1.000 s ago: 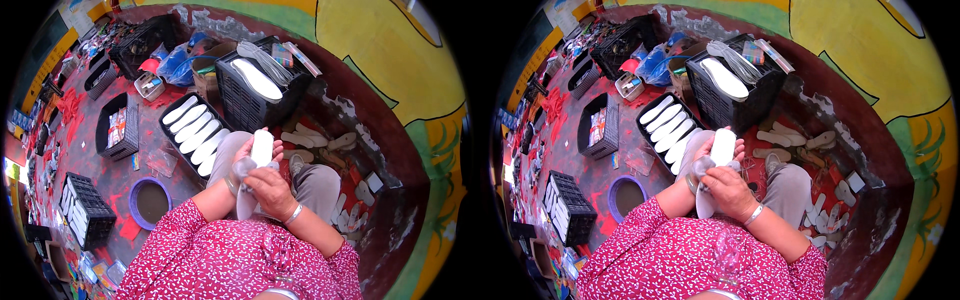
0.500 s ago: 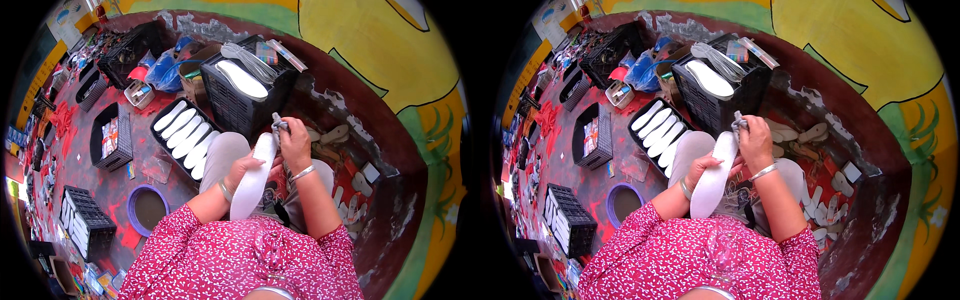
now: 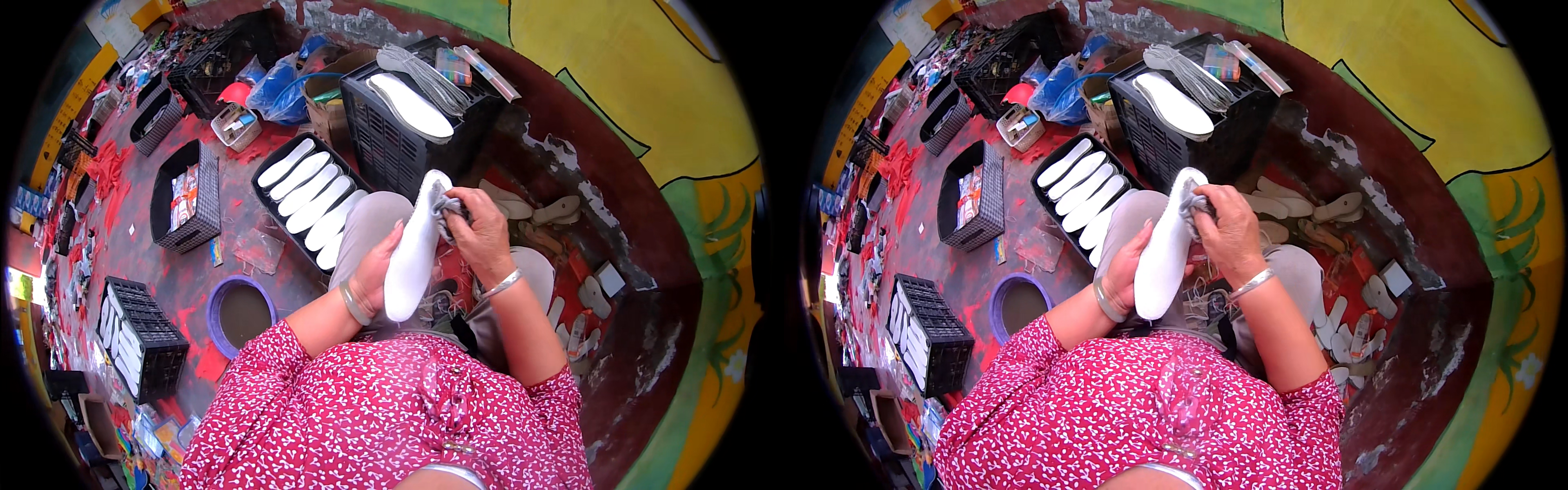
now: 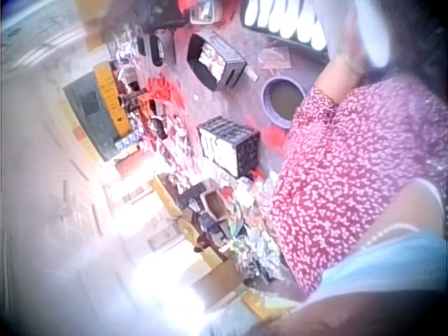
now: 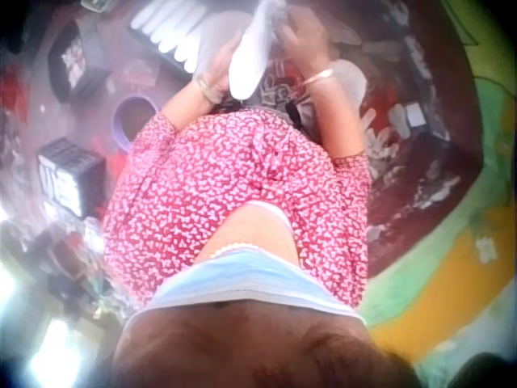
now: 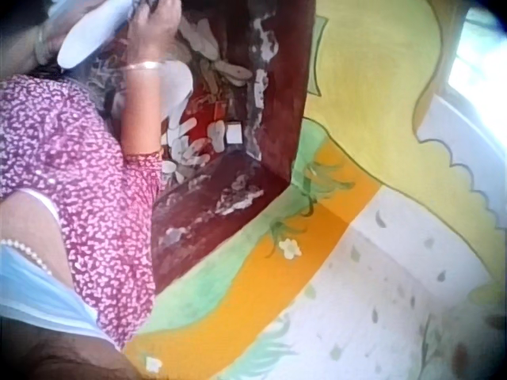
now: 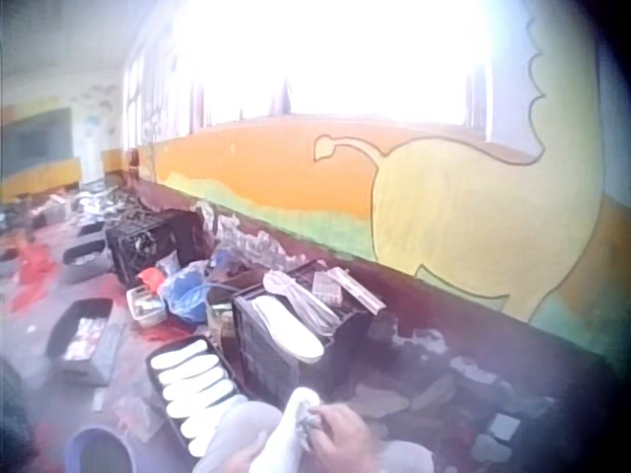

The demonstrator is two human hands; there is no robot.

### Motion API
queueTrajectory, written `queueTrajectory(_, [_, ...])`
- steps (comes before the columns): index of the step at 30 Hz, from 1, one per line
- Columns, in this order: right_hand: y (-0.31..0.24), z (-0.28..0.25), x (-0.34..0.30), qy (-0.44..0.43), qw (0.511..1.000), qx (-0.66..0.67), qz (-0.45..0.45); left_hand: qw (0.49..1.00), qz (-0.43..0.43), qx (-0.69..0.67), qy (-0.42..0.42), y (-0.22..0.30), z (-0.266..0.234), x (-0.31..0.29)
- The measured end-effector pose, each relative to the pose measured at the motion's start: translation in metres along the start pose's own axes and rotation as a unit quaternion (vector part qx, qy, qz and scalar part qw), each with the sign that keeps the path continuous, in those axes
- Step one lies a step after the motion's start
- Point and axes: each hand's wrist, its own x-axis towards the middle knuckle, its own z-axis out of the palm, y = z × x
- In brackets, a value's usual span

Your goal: The person wipes and cleans shoe insoles by hand using a cloth, then places them into a storage crate.

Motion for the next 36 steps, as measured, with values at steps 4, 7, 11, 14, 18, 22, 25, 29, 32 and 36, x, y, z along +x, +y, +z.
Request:
queueTrajectory(4, [-0.007, 0.024, -0.003, -0.053, 0.993, -0.065, -0.08, 0.997, 0.048, 0.005, 0.055, 0.002, 0.022, 0.021])
queueTrajectory(7, [-0.012, 0.029, -0.013, -0.067, 0.994, -0.001, -0.085, 0.995, 0.074, -0.011, 0.062, 0.007, 0.009, 0.034])
queueTrajectory(11, [-0.031, 0.012, -0.031, -0.153, 0.983, 0.058, -0.079, 0.989, 0.131, 0.019, 0.066, 0.009, 0.024, 0.033])
queueTrajectory(14, [-0.041, 0.002, -0.043, -0.209, 0.967, 0.089, -0.115, 0.99, 0.131, 0.008, 0.053, 0.013, 0.027, 0.028])
queueTrajectory(18, [-0.039, 0.01, -0.048, -0.111, 0.98, 0.021, -0.162, 0.993, 0.114, 0.03, 0.005, 0.009, 0.036, 0.026])
queueTrajectory(22, [-0.019, 0.007, -0.005, 0.031, 0.984, -0.09, -0.151, 0.998, 0.06, -0.015, 0.024, -0.011, 0.038, 0.026])
queueTrajectory(25, [-0.01, 0.008, 0.012, 0.049, 0.99, -0.085, -0.1, 0.996, 0.085, 0.019, 0.031, -0.013, 0.046, 0.028])
queueTrajectory(29, [-0.027, 0.02, -0.012, -0.054, 0.994, 0.001, -0.098, 0.988, 0.14, 0.007, 0.058, 0.003, 0.032, 0.038])
queueTrajectory(32, [-0.04, 0.012, -0.034, -0.13, 0.985, 0.056, -0.098, 0.987, 0.159, -0.011, 0.034, 0.021, 0.022, 0.034])
queueTrajectory(36, [-0.03, -0.004, -0.049, -0.304, 0.945, 0.089, -0.084, 0.979, 0.19, -0.073, -0.024, 0.042, 0.031, 0.028])
